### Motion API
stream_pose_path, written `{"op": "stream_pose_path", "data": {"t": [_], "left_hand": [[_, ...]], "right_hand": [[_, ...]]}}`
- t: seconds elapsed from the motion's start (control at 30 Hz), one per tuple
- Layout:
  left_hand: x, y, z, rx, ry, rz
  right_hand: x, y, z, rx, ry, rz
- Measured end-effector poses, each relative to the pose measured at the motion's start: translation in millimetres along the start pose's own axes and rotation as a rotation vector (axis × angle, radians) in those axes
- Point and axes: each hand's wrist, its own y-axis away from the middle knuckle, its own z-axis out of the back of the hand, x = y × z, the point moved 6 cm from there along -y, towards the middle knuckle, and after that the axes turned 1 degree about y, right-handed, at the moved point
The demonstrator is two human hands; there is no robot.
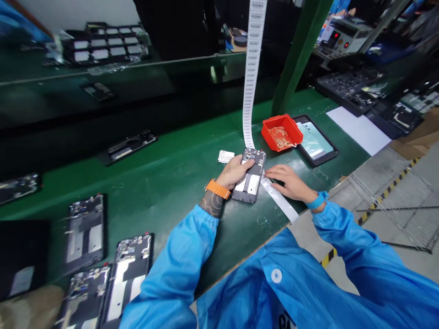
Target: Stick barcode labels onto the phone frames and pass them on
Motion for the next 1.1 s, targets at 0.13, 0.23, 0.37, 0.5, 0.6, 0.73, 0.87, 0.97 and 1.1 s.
{"op": "stream_pose_path", "data": {"t": [0.13, 0.23, 0.37, 0.5, 0.6, 0.73, 0.87, 0.97, 1.1], "left_hand": [[-0.1, 2.4, 1.3, 0.043, 0.032, 0.026], [2.8, -0.6, 5.2, 0.015, -0.013, 0.076], [3.7, -2.7, 4.7, -0.011, -0.049, 0.084], [1.2, -1.0, 3.3, -0.033, -0.097, 0.053], [2.2, -0.7, 3.2, -0.040, -0.111, 0.053], [2.5, -1.6, 2.8, -0.049, -0.149, 0.027], [0.0, -1.3, 2.2, -0.064, -0.213, 0.010], [-1.3, -0.9, 3.1, -0.086, -0.232, 0.000], [2.2, -2.1, 3.2, -0.067, -0.166, 0.007]], "right_hand": [[1.7, -12.9, -2.3, -0.032, 0.001, -0.032], [0.2, -13.0, -4.2, -0.049, 0.017, -0.065], [0.2, -13.0, -10.1, -0.025, 0.071, -0.056], [-0.8, -14.2, -15.2, -0.046, 0.088, -0.048], [-0.5, -12.9, -15.8, -0.111, 0.080, -0.053], [5.4, -10.3, -14.7, -0.165, 0.098, -0.026], [9.7, -11.1, -13.7, -0.150, 0.106, -0.031], [8.8, -12.2, -13.1, -0.121, 0.089, -0.071], [7.6, -11.8, -13.6, -0.085, 0.078, -0.080]]}}
